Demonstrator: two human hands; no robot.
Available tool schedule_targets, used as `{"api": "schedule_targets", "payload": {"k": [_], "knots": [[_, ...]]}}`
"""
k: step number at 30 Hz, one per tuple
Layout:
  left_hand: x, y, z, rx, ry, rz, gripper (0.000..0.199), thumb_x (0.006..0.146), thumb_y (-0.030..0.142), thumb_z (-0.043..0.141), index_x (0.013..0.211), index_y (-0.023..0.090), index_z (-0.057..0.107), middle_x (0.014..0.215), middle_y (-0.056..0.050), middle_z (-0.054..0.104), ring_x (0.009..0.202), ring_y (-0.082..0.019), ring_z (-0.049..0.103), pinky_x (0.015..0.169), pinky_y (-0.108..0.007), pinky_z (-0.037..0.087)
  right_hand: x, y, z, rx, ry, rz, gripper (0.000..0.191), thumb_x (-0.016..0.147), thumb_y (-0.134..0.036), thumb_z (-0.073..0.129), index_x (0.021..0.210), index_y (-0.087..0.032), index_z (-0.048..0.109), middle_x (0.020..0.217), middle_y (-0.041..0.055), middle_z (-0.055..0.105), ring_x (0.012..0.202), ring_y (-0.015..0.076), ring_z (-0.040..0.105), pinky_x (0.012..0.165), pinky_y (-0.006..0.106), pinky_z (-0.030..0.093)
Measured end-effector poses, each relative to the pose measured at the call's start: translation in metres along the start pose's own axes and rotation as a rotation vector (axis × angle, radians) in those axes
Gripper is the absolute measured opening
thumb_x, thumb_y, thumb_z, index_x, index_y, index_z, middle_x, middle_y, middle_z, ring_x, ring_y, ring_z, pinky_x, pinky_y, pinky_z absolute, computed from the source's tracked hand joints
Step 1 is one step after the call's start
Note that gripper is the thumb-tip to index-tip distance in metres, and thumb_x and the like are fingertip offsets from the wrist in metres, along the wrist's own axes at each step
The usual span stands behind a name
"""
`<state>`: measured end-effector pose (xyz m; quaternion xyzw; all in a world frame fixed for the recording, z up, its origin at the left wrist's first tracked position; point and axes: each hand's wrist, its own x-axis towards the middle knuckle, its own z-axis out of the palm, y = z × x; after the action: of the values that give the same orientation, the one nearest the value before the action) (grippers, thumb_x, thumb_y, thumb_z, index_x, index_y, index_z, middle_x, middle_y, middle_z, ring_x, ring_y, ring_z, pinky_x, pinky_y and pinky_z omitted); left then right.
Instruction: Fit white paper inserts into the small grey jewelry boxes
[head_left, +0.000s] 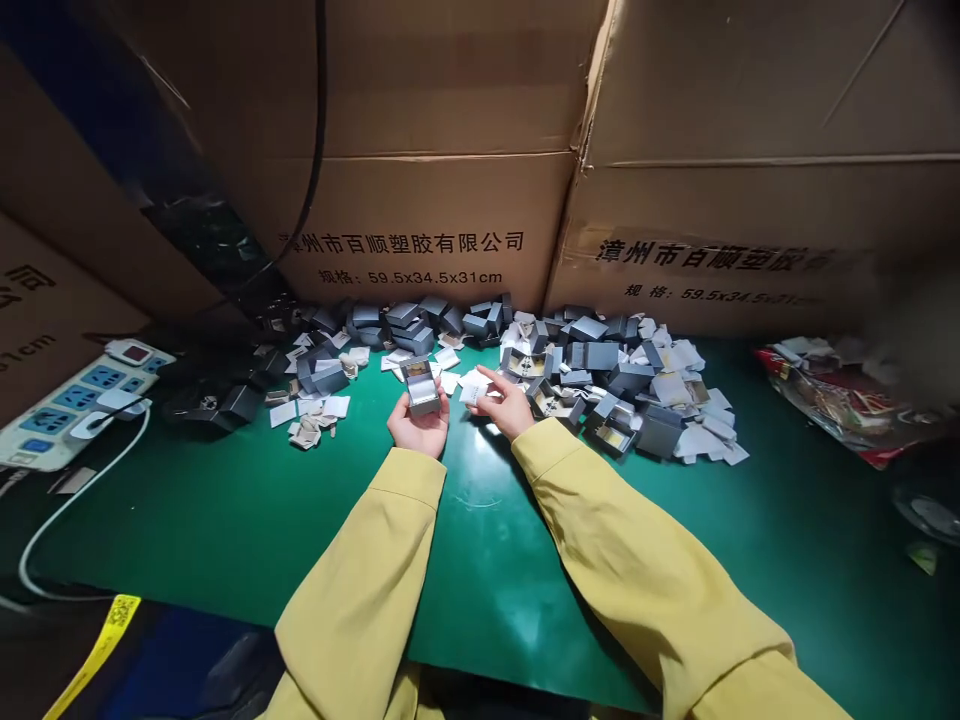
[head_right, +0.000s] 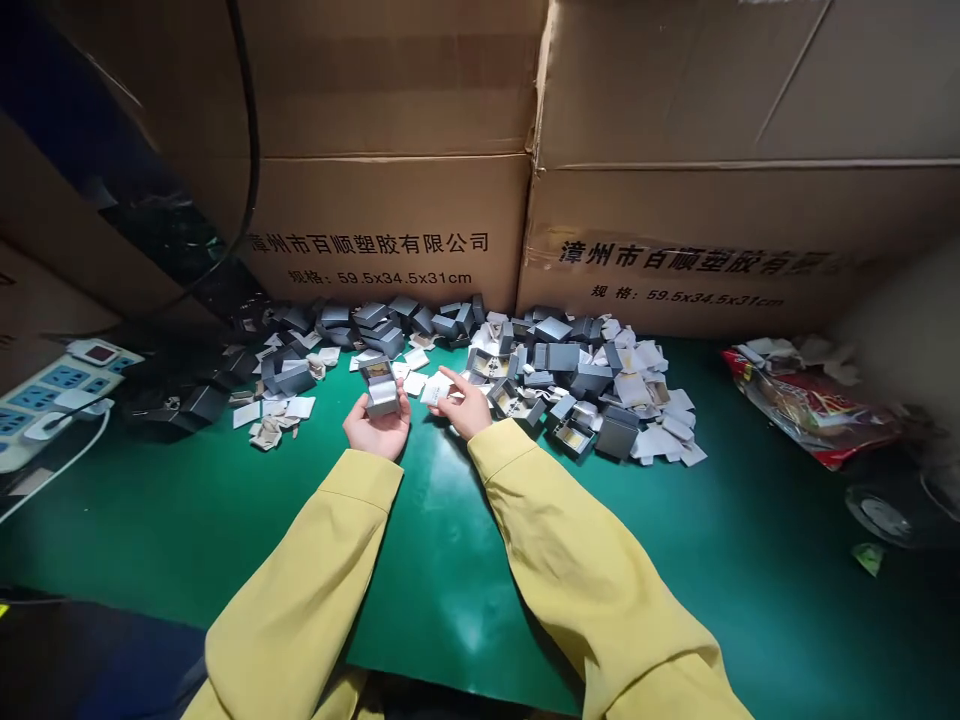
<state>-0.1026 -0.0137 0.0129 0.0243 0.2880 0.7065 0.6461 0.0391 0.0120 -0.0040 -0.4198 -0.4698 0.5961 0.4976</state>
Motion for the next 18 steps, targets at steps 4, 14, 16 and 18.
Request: {"api": "schedule_targets", "payload": {"k": [4, 14, 16, 18], "knots": [[0.0009, 0.0001, 0.0037, 0.063, -0.045, -0.002, 0.036, 0.084, 0.029, 0.036, 0.101, 0.007, 0.06, 0.092, -0.013, 0.065, 0.073, -0.017, 0.062, 0.061, -0.026, 0.052, 0.0013, 0.0037, 0.0001, 0.053, -0.055, -0.022, 0.037, 0.063, -0.016, 0.057, 0.099, -0.019, 0.061, 0.099, 0.0027, 0.06, 0.068, 0.0115, 0.066, 0.069, 0.03, 0.058], [0.0016, -0.0063, 0.0086, 0.222, -0.118, -0.02, 0.034, 0.082, 0.026, 0.041, 0.102, 0.005, 0.059, 0.096, -0.016, 0.065, 0.073, -0.02, 0.064, 0.061, -0.029, 0.054, 0.0078, 0.0077, -0.0069, 0.028, -0.04, -0.046, 0.035, 0.064, -0.025, 0.062, 0.098, -0.02, 0.056, 0.073, -0.0023, 0.061, 0.059, 0.0115, 0.061, 0.056, 0.026, 0.053], [0.001, -0.0066, 0.0082, 0.226, -0.122, -0.02, 0.033, 0.083, 0.026, 0.041, 0.101, 0.005, 0.059, 0.094, -0.016, 0.065, 0.073, -0.02, 0.064, 0.062, -0.029, 0.054, 0.0073, 0.0092, -0.0076, -0.009, 0.002, -0.131, 0.037, 0.065, -0.026, 0.062, 0.101, -0.02, 0.054, 0.07, -0.0031, 0.06, 0.061, 0.0115, 0.061, 0.059, 0.026, 0.052], [0.0003, -0.0075, 0.008, 0.223, -0.129, -0.03, 0.032, 0.083, 0.026, 0.041, 0.1, 0.005, 0.06, 0.093, -0.015, 0.066, 0.074, -0.02, 0.064, 0.063, -0.029, 0.054, 0.0057, 0.009, -0.0085, -0.078, 0.082, -0.229, 0.031, 0.068, -0.028, 0.061, 0.097, -0.019, 0.054, 0.071, -0.0015, 0.061, 0.065, 0.0124, 0.061, 0.064, 0.027, 0.052]]}}
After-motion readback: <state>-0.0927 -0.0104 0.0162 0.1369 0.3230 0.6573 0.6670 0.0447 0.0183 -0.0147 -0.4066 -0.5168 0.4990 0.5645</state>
